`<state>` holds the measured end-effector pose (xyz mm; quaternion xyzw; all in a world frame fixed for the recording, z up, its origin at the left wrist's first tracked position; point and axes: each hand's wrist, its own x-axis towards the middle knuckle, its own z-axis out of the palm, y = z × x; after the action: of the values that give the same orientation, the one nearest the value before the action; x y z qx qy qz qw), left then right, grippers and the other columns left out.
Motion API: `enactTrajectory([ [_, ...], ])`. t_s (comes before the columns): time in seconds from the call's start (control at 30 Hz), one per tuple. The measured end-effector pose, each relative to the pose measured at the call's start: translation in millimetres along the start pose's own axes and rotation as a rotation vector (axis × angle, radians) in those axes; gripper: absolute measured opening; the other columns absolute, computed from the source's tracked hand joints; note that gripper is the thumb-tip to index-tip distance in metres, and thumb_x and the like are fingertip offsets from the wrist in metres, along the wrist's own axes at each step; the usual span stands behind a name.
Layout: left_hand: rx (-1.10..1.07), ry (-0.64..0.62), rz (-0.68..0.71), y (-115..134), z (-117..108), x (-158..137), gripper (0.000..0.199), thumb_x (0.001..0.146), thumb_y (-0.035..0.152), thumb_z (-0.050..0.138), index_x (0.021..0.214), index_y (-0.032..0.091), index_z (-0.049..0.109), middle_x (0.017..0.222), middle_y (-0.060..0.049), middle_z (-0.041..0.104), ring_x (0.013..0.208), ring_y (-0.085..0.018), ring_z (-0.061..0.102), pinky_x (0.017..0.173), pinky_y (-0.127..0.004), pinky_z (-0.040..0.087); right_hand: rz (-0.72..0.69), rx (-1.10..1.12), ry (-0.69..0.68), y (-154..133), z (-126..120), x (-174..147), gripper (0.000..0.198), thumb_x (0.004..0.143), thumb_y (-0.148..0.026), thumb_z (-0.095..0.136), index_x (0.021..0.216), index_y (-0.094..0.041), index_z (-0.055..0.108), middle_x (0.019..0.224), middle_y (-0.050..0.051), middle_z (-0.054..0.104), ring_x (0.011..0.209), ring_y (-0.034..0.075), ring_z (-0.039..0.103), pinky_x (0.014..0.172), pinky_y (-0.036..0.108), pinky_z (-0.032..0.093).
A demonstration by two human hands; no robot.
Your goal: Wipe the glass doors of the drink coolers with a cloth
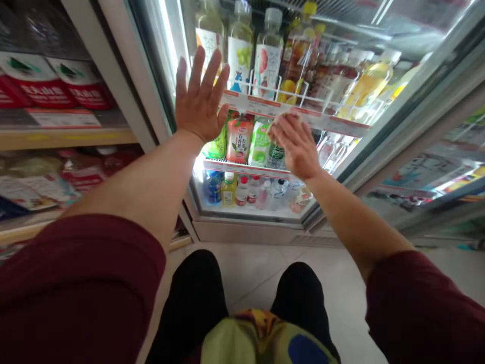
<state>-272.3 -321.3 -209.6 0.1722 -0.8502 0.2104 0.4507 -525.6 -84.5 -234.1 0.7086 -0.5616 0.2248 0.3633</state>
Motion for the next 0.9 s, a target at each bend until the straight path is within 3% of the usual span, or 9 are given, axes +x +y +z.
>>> enactTrajectory([
  [0.1,-0.036,-0.001,0.012,1.3,-2.7,-1.3,0.084,0.104,0.042,0.055,0.173,0.016,0.015,0.184,0.001,0.002,0.163,-0.009,-0.03,0.136,-0.054,-0.022,0.177,-0.09,0.325,33.5,-15.0,31.8,0.058,0.115,-0.026,0.016,0.166,-0.016,0.042,0.176,0.014,0.039,0.172,0.022,0.012,0.139,0.059,0.019],
  [0.17,-0.064,-0.012,-0.007,2.5,-4.7,-2.1,0.082,0.106,0.043,0.054,0.172,0.016,0.016,0.184,0.001,0.003,0.164,-0.009,-0.027,0.136,-0.053,-0.023,0.265,-0.103,0.408,38.8,-16.7,46.5,0.059,0.116,-0.03,0.014,0.17,-0.016,0.033,0.179,0.013,0.032,0.173,0.021,0.003,0.141,0.058,0.013],
  [0.23,-0.083,-0.01,-0.02,4.0,-6.3,-2.7,0.08,0.106,0.044,0.053,0.172,0.016,0.017,0.184,0.003,0.004,0.164,-0.007,-0.027,0.135,-0.051,-0.026,0.256,-0.076,0.33,20.9,-8.6,44.1,0.059,0.115,-0.028,0.017,0.172,-0.022,0.03,0.179,0.008,0.033,0.173,0.02,0.003,0.142,0.056,0.013],
  [0.33,-0.108,0.002,-0.037,5.6,-7.4,-3.4,0.078,0.107,0.044,0.051,0.172,0.017,0.019,0.183,0.003,0.007,0.166,-0.009,-0.023,0.136,-0.052,-0.025,0.056,0.036,0.022,-18.6,7.8,20.5,0.061,0.111,-0.02,0.026,0.17,-0.03,0.036,0.174,0.001,0.043,0.171,0.021,0.02,0.14,0.056,0.023],
  [0.4,-0.122,-0.002,-0.045,5.8,-7.4,-3.6,0.08,0.105,0.045,0.053,0.173,0.018,0.021,0.183,0.002,0.008,0.168,-0.012,-0.019,0.136,-0.053,-0.023,-0.02,0.088,-0.081,-23.8,9.4,12.2,0.062,0.109,-0.018,0.029,0.169,-0.034,0.039,0.174,-0.002,0.045,0.169,0.022,0.027,0.139,0.057,0.025],
  [0.57,-0.137,-0.009,-0.067,7.6,-9.6,-3.8,0.079,0.105,0.051,0.05,0.173,0.021,0.024,0.183,0.001,0.012,0.17,-0.019,-0.01,0.137,-0.057,-0.02,0.286,-0.061,0.254,29.5,-13.0,43.0,0.06,0.113,-0.025,0.016,0.171,-0.021,0.034,0.181,0.007,0.029,0.173,0.026,0.005,0.141,0.06,0.012],
  [0.63,-0.158,-0.004,-0.088,9.9,-12.1,-3.8,0.077,0.105,0.054,0.049,0.172,0.024,0.026,0.183,0.001,0.016,0.171,-0.02,-0.006,0.138,-0.058,-0.017,0.346,-0.085,0.288,29.8,-12.3,47.4,0.06,0.114,-0.026,0.018,0.172,-0.018,0.028,0.182,0.008,0.025,0.173,0.025,-0.002,0.142,0.061,0.008],
  [0.83,-0.166,0.018,-0.117,15.3,-17.3,-3.7,0.074,0.105,0.055,0.047,0.171,0.027,0.031,0.18,0.0,0.026,0.171,-0.022,0.003,0.14,-0.06,-0.009,-0.025,0.074,-0.13,-35.3,13.2,8.3,0.064,0.106,-0.012,0.034,0.166,-0.032,0.045,0.173,-0.001,0.047,0.168,0.02,0.029,0.141,0.053,0.023],
  [0.9,-0.149,0.017,-0.112,15.7,-17.3,-3.9,0.074,0.105,0.054,0.047,0.171,0.027,0.031,0.18,0.0,0.026,0.171,-0.022,0.004,0.14,-0.06,-0.008,-0.001,0.07,-0.072,-25.0,8.5,15.5,0.063,0.108,-0.014,0.032,0.167,-0.032,0.043,0.174,0.0,0.045,0.169,0.022,0.027,0.14,0.056,0.023],
])
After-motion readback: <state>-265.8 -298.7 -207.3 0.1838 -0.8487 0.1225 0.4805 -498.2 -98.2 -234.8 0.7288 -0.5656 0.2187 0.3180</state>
